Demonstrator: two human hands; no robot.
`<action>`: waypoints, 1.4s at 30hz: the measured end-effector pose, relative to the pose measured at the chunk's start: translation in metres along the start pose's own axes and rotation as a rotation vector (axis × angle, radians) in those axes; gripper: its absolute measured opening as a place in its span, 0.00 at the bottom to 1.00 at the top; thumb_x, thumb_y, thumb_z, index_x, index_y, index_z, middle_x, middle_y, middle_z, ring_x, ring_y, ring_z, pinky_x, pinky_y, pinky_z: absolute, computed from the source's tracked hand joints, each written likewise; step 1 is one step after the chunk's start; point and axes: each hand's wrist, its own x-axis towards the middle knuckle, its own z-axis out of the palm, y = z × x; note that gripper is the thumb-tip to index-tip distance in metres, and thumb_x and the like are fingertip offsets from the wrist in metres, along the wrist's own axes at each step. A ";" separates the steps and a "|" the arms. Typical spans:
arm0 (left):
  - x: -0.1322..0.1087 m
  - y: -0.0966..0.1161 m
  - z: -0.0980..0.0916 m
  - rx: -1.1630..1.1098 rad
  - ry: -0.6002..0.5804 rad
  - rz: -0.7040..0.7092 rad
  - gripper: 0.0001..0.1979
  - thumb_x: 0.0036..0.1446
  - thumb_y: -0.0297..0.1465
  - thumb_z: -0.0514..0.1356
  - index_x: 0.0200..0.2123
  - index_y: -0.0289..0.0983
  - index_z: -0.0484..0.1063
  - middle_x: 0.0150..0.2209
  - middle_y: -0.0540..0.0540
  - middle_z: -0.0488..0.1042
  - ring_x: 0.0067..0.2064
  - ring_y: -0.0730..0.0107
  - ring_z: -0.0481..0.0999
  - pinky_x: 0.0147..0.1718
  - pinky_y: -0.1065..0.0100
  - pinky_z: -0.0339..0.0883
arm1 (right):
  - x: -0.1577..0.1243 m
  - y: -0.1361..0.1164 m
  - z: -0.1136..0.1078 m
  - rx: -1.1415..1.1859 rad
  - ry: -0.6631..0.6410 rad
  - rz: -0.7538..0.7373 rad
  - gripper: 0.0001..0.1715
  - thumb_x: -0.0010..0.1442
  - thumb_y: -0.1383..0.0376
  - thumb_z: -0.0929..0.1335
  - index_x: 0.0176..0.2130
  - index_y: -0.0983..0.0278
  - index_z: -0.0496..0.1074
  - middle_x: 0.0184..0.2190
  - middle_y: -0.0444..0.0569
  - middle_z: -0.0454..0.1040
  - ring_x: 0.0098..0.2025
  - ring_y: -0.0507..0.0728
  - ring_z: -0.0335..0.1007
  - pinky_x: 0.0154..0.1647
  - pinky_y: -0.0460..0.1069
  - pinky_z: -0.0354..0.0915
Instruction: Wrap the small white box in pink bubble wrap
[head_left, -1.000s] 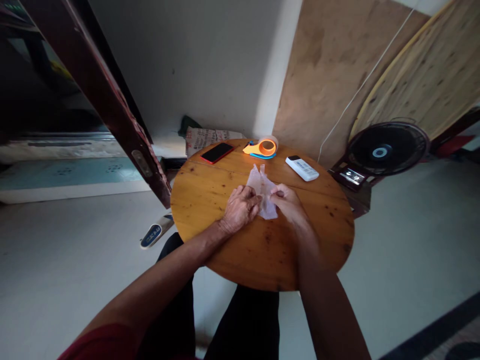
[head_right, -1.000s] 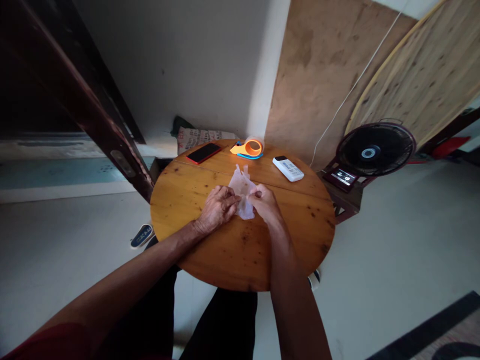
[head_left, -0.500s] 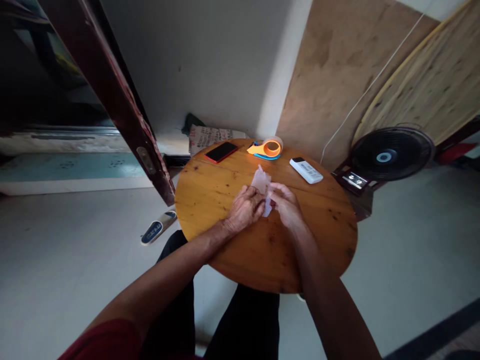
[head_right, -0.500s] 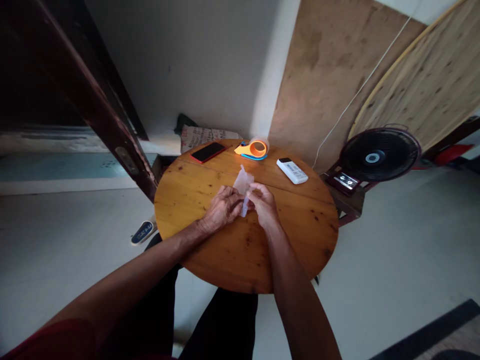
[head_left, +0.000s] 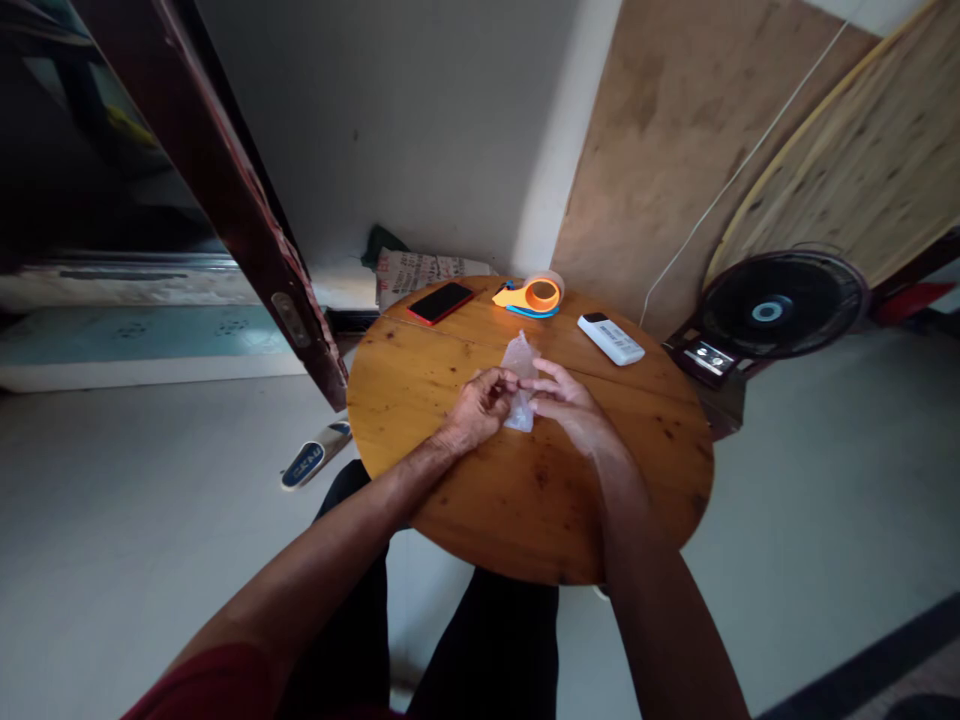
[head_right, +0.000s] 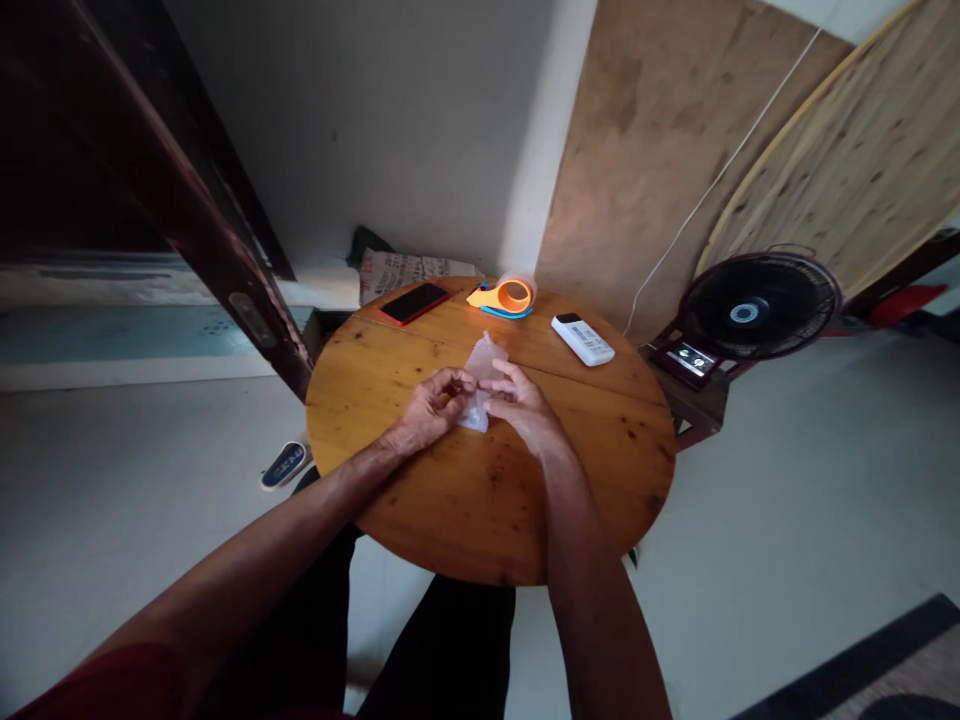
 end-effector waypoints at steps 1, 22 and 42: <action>0.000 0.000 0.001 0.029 0.005 0.027 0.09 0.53 0.23 0.56 0.38 0.36 0.69 0.39 0.45 0.72 0.38 0.72 0.73 0.35 0.72 0.69 | 0.001 0.001 0.001 -0.021 -0.014 -0.015 0.42 0.45 0.65 0.71 0.59 0.58 0.61 0.48 0.51 0.74 0.35 0.52 0.69 0.40 0.51 0.68; 0.004 0.001 0.002 0.301 0.059 0.035 0.09 0.55 0.35 0.62 0.28 0.36 0.71 0.32 0.48 0.68 0.35 0.72 0.69 0.36 0.69 0.65 | 0.005 0.015 0.013 -0.452 0.076 -0.266 0.40 0.51 0.68 0.67 0.62 0.59 0.59 0.47 0.51 0.72 0.28 0.48 0.64 0.30 0.46 0.65; 0.007 -0.004 0.004 0.295 0.099 0.011 0.04 0.47 0.22 0.62 0.25 0.35 0.70 0.30 0.49 0.68 0.32 0.74 0.70 0.33 0.71 0.67 | 0.004 0.004 -0.001 -0.271 0.199 -0.198 0.20 0.50 0.65 0.67 0.45 0.63 0.69 0.34 0.47 0.75 0.30 0.52 0.70 0.35 0.50 0.68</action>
